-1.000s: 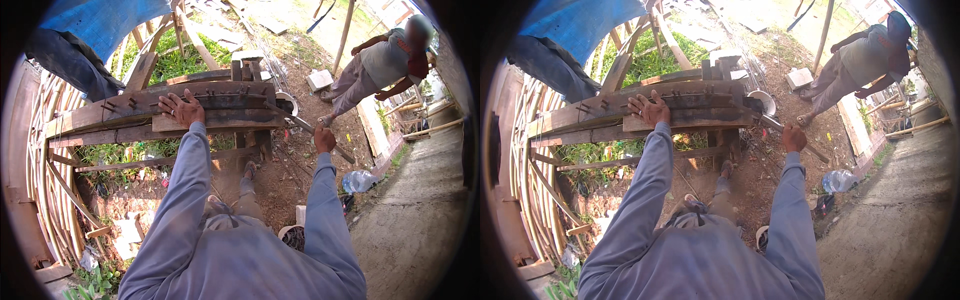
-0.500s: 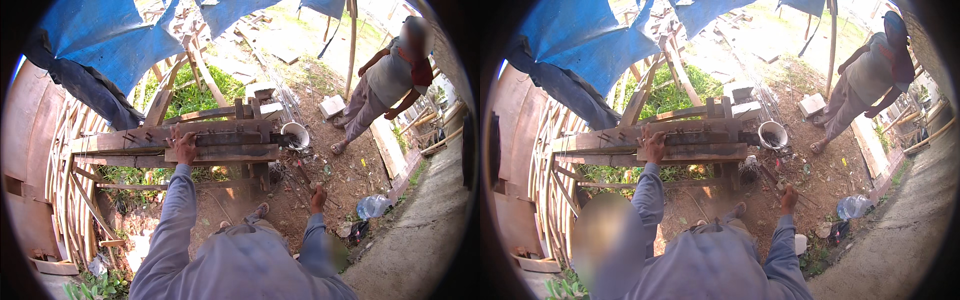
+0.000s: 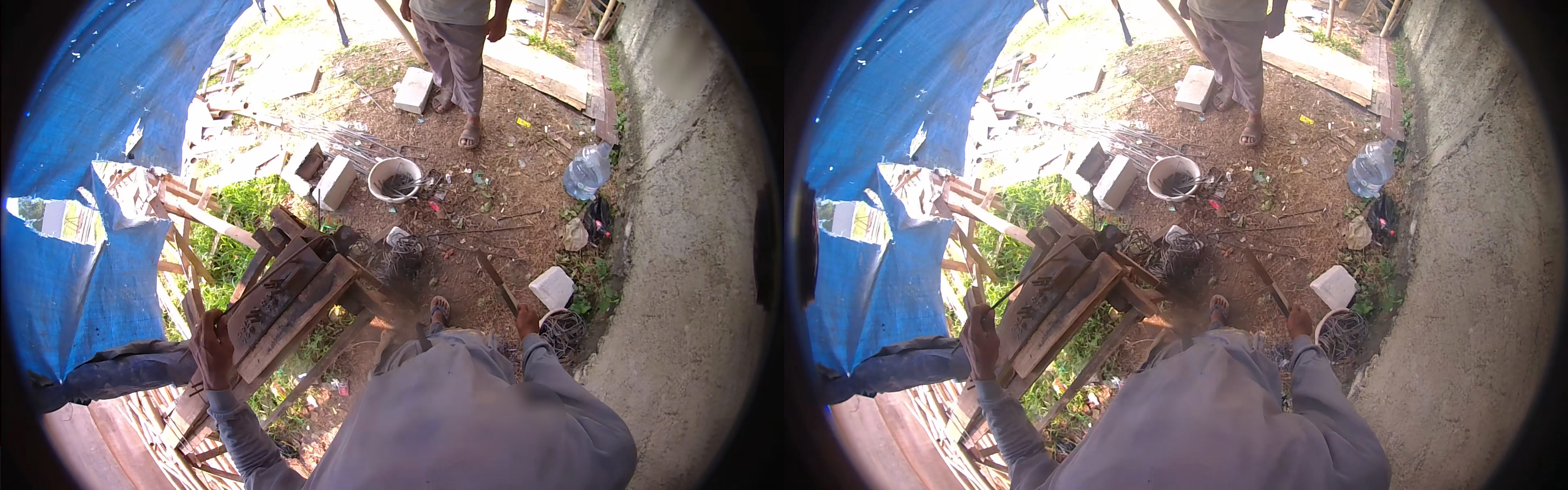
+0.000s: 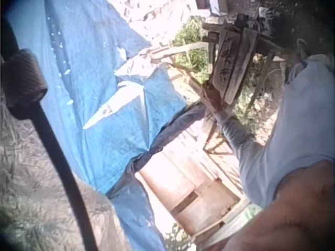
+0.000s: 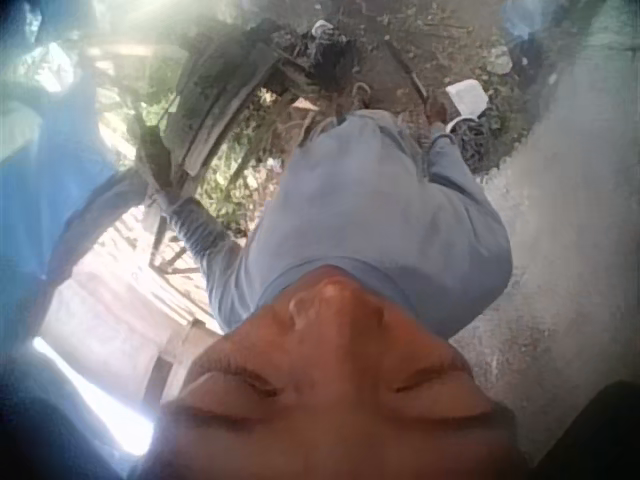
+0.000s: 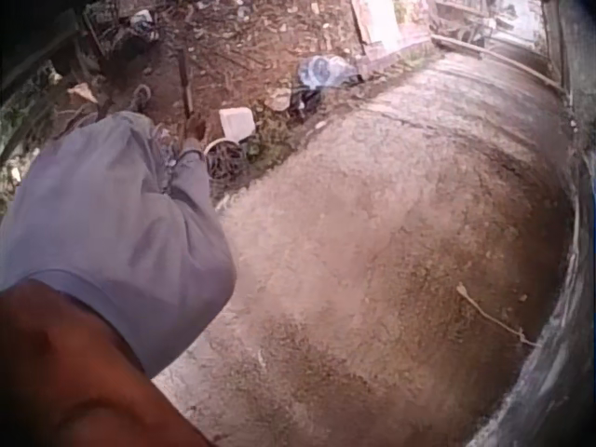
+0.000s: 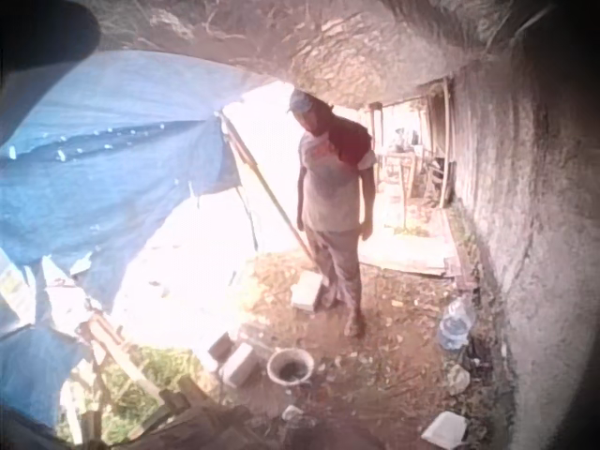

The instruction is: The person bends metal rods using a hammer and a wooden jig. They repeatedly position rods on the jig, strike them with a hammer to bend them, and place the bent pieces aside. Another person is present nearby but does not assist with the bending.

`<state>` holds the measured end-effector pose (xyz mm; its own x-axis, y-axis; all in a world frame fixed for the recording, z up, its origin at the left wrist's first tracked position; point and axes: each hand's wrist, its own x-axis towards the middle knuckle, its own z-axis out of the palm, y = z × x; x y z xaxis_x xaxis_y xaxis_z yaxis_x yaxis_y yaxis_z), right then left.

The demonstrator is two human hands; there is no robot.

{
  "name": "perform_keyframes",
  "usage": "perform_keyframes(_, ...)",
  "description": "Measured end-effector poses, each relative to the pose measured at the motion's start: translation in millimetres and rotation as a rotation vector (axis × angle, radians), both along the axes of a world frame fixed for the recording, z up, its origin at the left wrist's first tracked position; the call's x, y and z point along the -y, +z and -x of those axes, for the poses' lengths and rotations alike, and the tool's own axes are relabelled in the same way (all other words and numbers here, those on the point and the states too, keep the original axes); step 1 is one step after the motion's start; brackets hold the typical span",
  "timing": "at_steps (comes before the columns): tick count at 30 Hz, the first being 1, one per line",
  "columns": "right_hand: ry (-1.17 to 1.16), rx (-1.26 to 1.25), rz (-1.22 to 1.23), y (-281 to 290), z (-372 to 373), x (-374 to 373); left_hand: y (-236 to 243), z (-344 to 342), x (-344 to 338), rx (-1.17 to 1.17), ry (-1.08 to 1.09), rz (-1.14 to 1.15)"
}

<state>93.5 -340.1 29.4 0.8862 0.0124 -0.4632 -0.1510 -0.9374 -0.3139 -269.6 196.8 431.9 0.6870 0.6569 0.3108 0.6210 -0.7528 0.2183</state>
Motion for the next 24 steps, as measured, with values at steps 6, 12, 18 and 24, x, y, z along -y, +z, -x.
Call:
perform_keyframes(6, -0.263, -0.088, 0.012, -12.6, 67.3, 38.3, -65.9, -186.0, 60.8, -0.200, -0.287, 0.193)
perform_keyframes(12, -0.417, -0.177, -0.019, -65.6, 139.1, 82.2, -138.5, -328.0, 120.9, -0.196, -0.588, 0.344)
perform_keyframes(18, -0.442, -0.207, -0.038, -115.3, 193.4, 117.0, -186.0, -403.2, 142.0, 0.249, -0.642, 0.045)
perform_keyframes(24, -0.799, -0.434, -0.246, -24.3, 178.5, 82.2, -200.0, -310.2, 162.1, -0.061, -0.569, 1.062)
